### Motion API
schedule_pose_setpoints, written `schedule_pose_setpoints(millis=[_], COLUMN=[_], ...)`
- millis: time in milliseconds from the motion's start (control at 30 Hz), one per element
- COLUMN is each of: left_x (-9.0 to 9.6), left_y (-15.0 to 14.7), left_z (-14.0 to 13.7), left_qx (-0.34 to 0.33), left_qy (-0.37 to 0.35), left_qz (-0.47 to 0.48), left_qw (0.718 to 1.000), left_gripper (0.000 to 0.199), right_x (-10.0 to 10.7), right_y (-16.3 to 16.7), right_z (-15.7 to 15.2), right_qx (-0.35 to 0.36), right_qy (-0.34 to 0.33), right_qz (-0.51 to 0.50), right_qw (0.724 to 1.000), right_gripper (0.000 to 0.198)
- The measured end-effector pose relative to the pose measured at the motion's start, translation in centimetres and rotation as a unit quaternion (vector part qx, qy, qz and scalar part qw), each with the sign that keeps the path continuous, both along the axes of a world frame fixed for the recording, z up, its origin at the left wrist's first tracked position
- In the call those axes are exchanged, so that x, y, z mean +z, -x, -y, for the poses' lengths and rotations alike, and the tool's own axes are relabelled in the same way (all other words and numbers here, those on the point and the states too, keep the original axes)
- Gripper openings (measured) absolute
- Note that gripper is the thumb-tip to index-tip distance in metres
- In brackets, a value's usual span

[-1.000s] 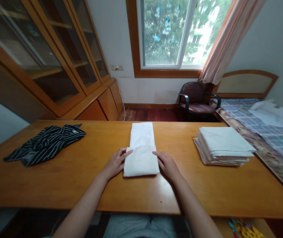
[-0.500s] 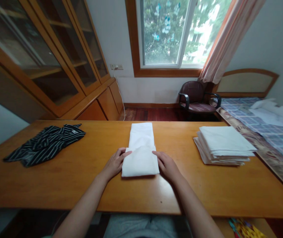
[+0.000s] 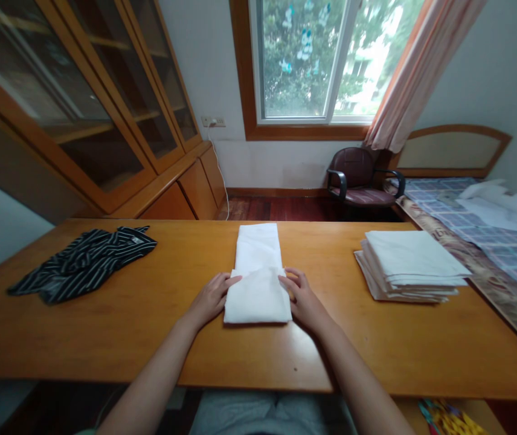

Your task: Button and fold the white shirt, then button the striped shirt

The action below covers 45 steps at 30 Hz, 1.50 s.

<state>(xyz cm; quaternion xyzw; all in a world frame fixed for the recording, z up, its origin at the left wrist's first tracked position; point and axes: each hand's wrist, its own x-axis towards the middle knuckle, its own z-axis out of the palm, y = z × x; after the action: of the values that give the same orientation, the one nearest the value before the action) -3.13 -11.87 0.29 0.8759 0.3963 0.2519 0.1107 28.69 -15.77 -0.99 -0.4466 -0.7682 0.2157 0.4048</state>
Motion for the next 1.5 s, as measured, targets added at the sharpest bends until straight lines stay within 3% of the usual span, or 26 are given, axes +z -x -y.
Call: schedule_pose_setpoints(millis=[233,500,900,1100,1267,1500], left_x=[-0.1,-0.2,0.2,0.4,0.6,1.2], left_y=[0.1,-0.4,-0.6,-0.5,0.0,0.0], left_z=[-0.1,0.9,0.5,0.4,0.4,0.1], left_qx=[-0.028,0.002,-0.023,-0.025,-0.033,-0.109], left_qy=[0.003,-0.073,-0.057,-0.056,-0.075,-0.142], left_qz=[0.004,-0.01,0.111,0.128,0.103,-0.021], left_qw=[1.0,0.997,0.992,0.99,0.991,0.984], left_gripper=[0.051,0.062,0.041,0.038,0.04,0.046], right_x=[1.2,1.5,1.3,1.0,2.0,2.3], right_y=[0.3,0.2,0.5,1.3,1.4,1.4], right_z=[0.3,0.6,-0.3,-1.5,-2.0,-1.8], right_qx=[0.033,0.04,0.048,-0.064,0.013,0.076], right_qy=[-0.019,-0.024,-0.033,-0.102,-0.096,-0.118], right_qz=[0.055,0.066,0.071,0.054,0.115,0.108], right_qw=[0.998,0.997,0.996,0.991,0.989,0.984], right_gripper=[0.039,0.04,0.08,0.061,0.036,0.037])
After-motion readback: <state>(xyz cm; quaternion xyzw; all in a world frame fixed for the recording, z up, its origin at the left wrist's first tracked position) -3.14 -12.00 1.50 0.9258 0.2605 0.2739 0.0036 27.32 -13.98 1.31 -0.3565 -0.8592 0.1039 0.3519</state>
